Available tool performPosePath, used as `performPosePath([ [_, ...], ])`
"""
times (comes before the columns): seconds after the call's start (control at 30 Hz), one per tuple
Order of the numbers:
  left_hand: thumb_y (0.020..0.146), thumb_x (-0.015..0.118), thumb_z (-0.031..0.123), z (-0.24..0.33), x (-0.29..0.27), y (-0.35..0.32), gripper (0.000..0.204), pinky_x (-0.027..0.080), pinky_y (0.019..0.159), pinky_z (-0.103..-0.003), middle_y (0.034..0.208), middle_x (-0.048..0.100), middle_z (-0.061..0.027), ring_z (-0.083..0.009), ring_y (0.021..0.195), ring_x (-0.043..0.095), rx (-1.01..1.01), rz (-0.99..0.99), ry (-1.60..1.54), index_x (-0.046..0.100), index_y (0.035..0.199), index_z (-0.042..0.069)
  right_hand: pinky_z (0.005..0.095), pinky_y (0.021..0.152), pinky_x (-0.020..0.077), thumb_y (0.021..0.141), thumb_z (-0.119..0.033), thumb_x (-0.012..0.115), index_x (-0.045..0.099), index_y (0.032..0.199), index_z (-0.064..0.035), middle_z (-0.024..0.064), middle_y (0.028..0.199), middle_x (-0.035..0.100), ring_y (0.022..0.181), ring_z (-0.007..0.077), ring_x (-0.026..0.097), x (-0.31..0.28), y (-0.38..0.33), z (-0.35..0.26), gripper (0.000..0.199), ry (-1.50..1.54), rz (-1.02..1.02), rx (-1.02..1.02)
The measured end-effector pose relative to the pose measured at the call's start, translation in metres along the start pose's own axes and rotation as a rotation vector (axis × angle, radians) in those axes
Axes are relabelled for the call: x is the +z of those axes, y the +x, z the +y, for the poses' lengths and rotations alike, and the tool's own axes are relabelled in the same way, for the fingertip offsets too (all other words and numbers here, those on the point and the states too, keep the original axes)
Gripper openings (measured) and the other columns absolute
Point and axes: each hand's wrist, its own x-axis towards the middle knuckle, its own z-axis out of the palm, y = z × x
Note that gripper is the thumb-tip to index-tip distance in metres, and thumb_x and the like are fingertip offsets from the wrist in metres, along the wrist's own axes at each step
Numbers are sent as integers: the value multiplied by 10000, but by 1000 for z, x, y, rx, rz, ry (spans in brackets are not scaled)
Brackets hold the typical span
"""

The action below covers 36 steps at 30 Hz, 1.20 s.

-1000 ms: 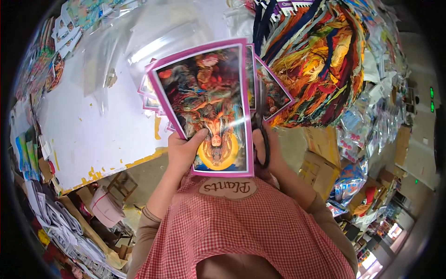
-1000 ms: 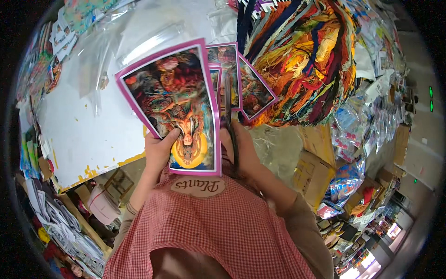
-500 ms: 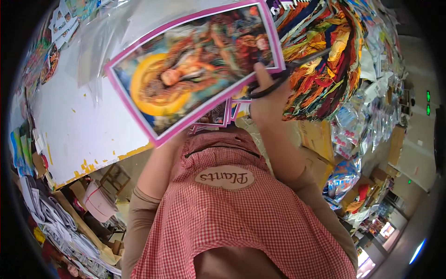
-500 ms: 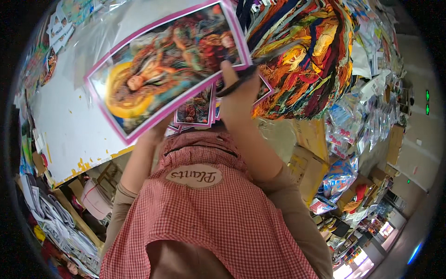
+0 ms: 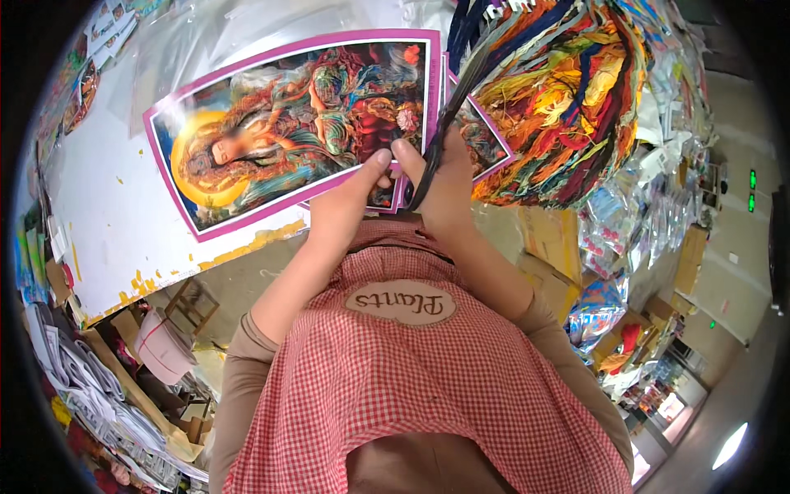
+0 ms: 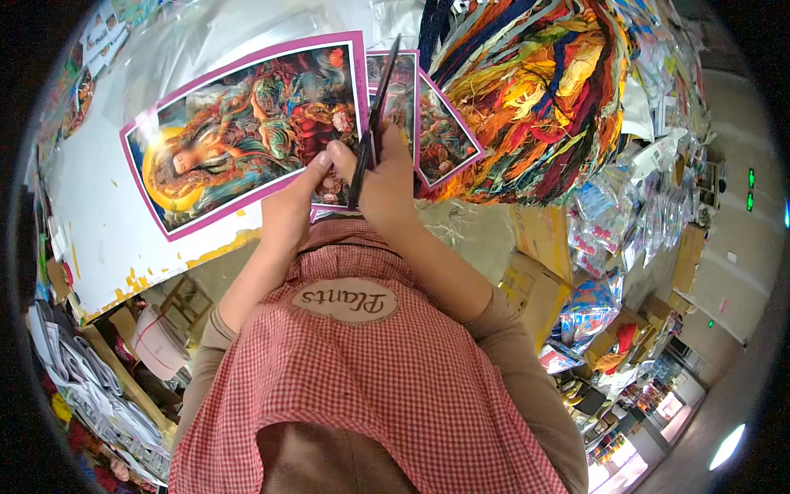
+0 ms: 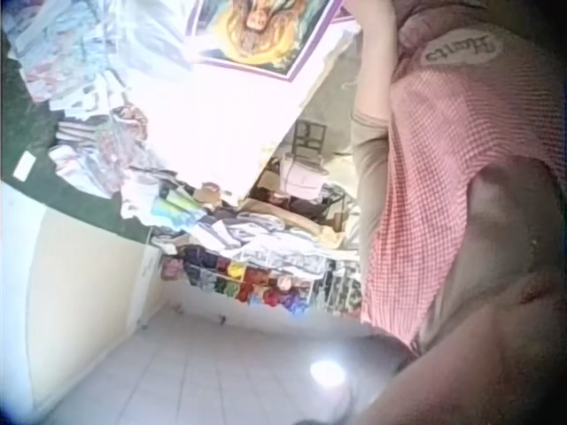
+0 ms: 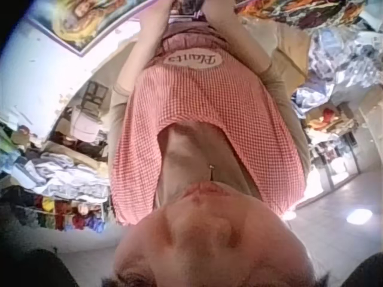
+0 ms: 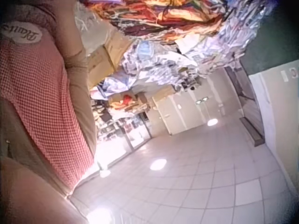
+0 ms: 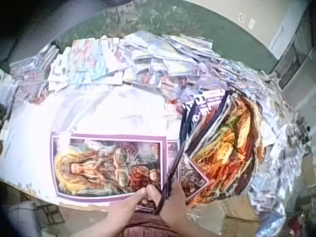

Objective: The person trims printed picture cards along their edges using scissors, sets them on the table, and unbuckles a waist strap by hand.

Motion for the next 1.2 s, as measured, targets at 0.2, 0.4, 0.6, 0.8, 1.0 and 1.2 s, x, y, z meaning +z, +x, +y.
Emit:
performPosePath([
  [0.2,905,567,317,12,9,2,359,471,745,-245,903,687,-103,-122,779,625,89,23,-163,662,965,-23,232,614,425,873,-449,558,515,1043,-3,40,767,578,658,101,527,-49,-15,22,479,146,-379,83],
  [0.4,883,613,230,24,19,-4,286,504,669,-263,901,665,-170,-192,720,642,148,33,-336,606,955,-47,218,555,426,829,-581,543,513,1001,-3,40,702,555,617,103,533,-68,-39,21,604,-117,-470,132],
  [0.6,900,584,205,25,20,-5,262,528,673,-276,900,663,-176,-213,774,659,187,3,-314,596,962,-50,217,536,434,838,-583,525,501,946,-8,38,661,534,581,98,527,-64,-44,18,585,-93,-456,123],
  [0.8,903,577,196,23,19,-6,278,533,667,-276,904,661,-178,-221,804,659,169,-16,-327,576,1017,-58,211,518,424,842,-581,521,499,935,-8,34,634,525,557,91,516,-63,-45,13,581,-66,-467,137],
  [1.0,902,581,203,23,17,-6,296,526,665,-277,918,660,-185,-214,793,653,166,-15,-320,570,1030,-64,205,496,414,846,-569,526,500,925,-8,25,616,523,529,81,505,-59,-46,10,567,-47,-453,172],
  [1.2,892,598,227,23,16,-5,321,529,616,-291,911,659,-189,-203,731,638,134,-10,-344,562,1034,-59,204,478,405,851,-549,536,501,919,-12,22,603,521,511,79,499,-57,-46,9,542,-17,-448,197],
])
